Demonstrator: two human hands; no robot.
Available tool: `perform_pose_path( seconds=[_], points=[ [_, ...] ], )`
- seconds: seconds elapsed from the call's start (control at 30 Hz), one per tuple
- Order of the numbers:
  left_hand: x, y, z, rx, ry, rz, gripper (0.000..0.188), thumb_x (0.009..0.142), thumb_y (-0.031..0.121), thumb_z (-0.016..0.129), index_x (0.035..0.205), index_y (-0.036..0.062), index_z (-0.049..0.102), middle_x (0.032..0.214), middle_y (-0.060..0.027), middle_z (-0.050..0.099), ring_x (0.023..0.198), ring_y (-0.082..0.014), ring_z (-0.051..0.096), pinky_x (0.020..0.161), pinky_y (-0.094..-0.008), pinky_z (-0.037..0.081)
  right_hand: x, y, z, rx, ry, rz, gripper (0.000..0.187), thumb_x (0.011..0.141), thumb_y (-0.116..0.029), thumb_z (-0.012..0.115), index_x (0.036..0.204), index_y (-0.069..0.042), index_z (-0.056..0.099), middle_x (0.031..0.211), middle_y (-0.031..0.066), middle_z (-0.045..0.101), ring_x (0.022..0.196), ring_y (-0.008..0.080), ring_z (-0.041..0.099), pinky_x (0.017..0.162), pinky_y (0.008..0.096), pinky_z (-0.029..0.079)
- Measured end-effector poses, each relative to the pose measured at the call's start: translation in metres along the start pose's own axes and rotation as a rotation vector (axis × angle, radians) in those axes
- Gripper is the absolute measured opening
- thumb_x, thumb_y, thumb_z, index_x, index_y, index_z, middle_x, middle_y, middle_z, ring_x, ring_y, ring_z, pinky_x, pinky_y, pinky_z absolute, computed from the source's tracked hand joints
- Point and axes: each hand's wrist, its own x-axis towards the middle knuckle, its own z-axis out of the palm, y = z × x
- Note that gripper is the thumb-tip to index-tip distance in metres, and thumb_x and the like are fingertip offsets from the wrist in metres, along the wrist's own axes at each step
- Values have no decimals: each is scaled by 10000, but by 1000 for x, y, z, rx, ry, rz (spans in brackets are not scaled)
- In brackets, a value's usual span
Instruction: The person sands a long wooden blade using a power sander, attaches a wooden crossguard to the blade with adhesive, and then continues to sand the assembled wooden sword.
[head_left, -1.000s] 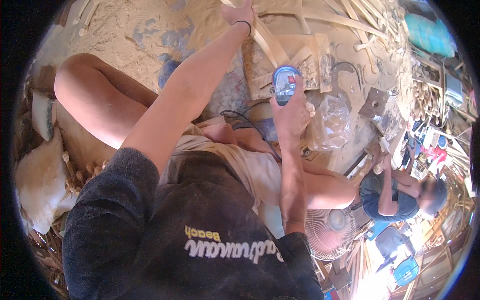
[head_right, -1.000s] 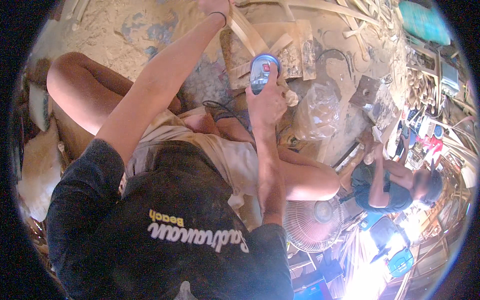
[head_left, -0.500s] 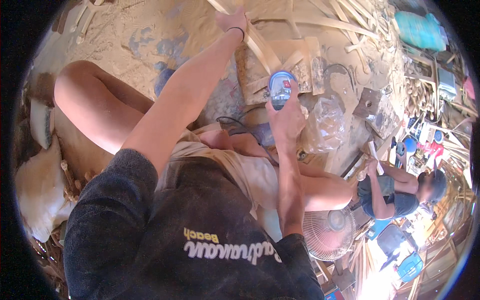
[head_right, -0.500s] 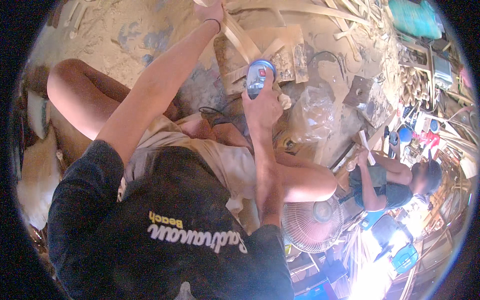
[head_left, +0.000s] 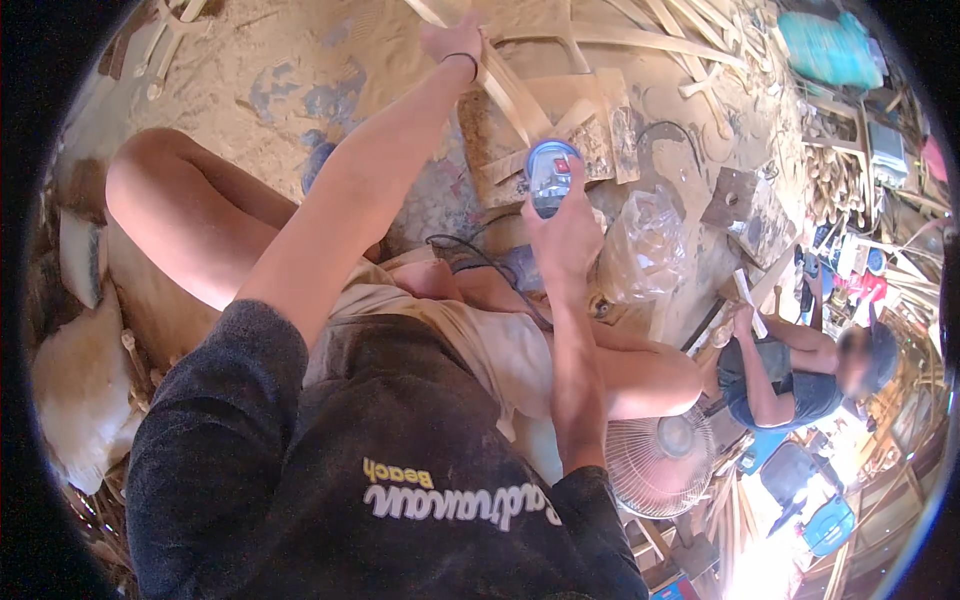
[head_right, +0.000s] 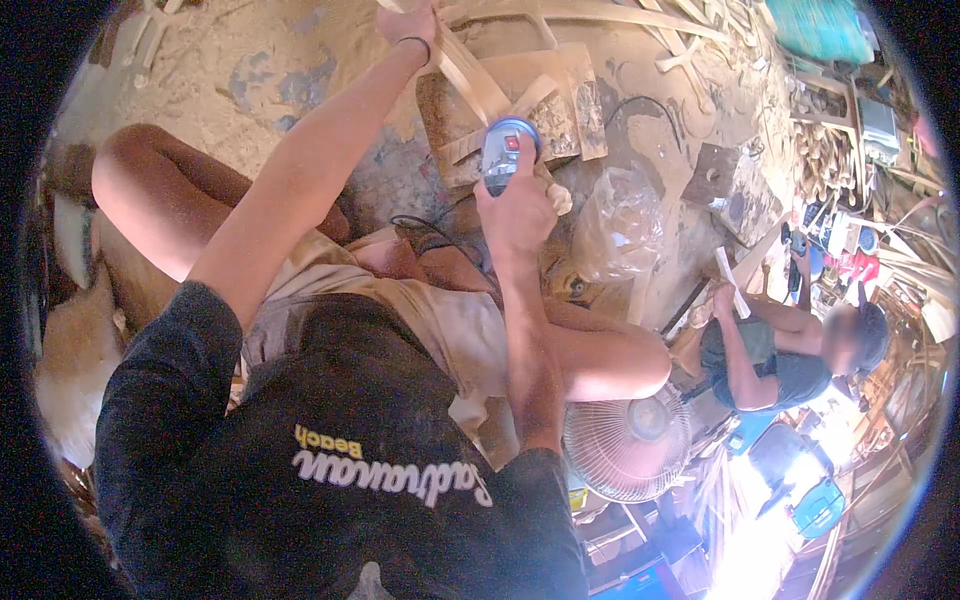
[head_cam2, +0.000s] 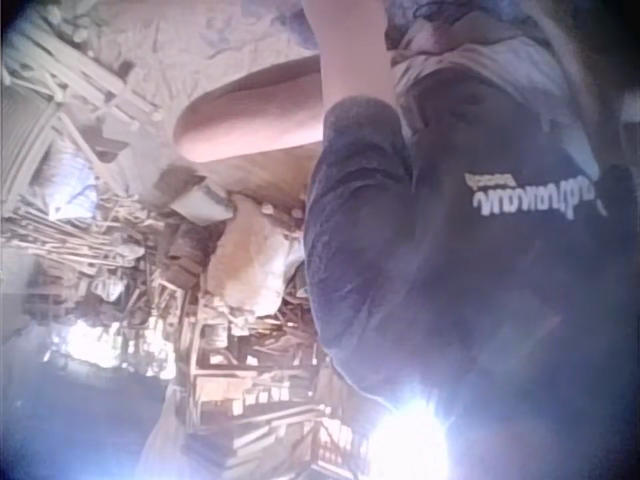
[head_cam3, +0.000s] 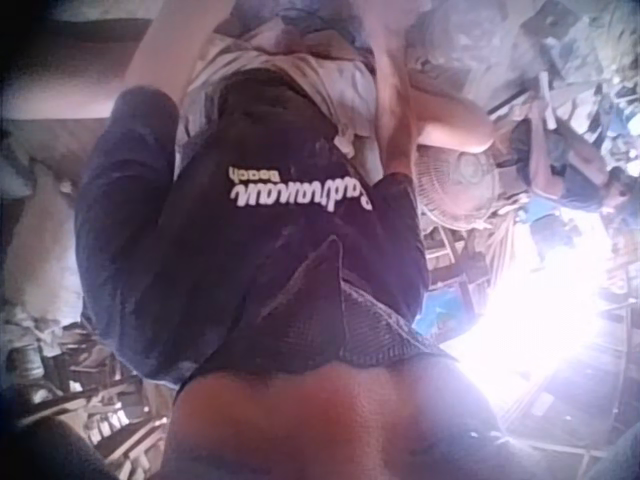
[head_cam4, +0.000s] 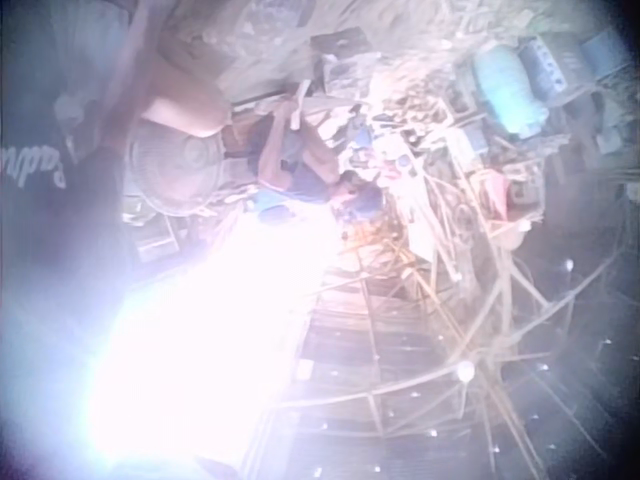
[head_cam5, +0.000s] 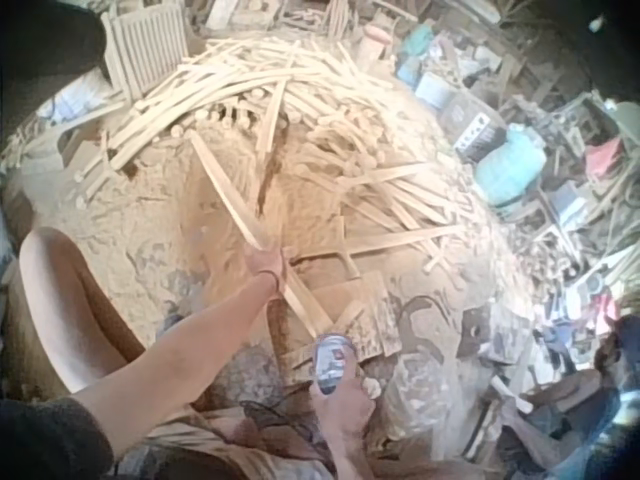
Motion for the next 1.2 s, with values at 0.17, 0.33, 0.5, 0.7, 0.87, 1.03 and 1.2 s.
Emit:
perform_pose_path(
  seconds=[0.17,0.33,0.5,0.7,0.87,1.03,1.2],
  points=[
    [-49,39,6,-48,-169,-185,522,902,234,852,1321,-4,652,1061,-209,788,961,-362,774,816,-482,613,-7,23,2,26,113,-45,949,833,-377,894,1631,-209,408,1045,249,773,920,441,781,816,525,627],
    [3,-2,8,-14,39,67,400,944,279,833,1183,-1,677,925,-141,739,828,-289,727,719,-437,581,-8,0,12,25,26,-83,943,836,-374,886,1634,-226,405,1055,254,767,925,460,774,837,545,618],
    [-36,45,5,-239,-215,-178,490,861,82,832,1172,-83,491,793,-176,710,566,-269,715,507,-424,594,-7,16,-15,109,-12,143,871,855,-363,866,1602,-226,439,1189,254,768,1083,477,745,939,559,580],
    [-25,40,1,-234,-250,-197,447,888,105,822,1155,-80,514,754,-155,702,557,-245,700,511,-412,591,-13,54,-33,275,331,160,879,847,-330,896,1583,-163,447,1247,231,736,1032,468,754,979,538,562],
    [9,16,16,-62,-511,-232,272,915,95,790,1037,-70,612,762,-122,717,568,-233,700,531,-399,599,0,143,-25,182,719,-30,879,809,-249,964,1501,-26,470,1348,212,624,913,364,736,876,494,607],
    [-18,35,22,173,-763,-93,358,969,326,767,1115,0,743,891,-105,769,736,-239,736,678,-393,610,4,179,-24,723,678,250,830,814,-213,975,1434,24,476,1270,204,621,1013,297,673,865,422,566],
    [30,32,-9,265,-861,-89,488,1004,407,710,1250,-15,696,1149,-123,752,1040,-244,728,913,-414,594,14,178,-19,913,671,220,820,848,-151,959,1442,57,434,1132,167,667,805,185,708,682,313,616]
  ],
)
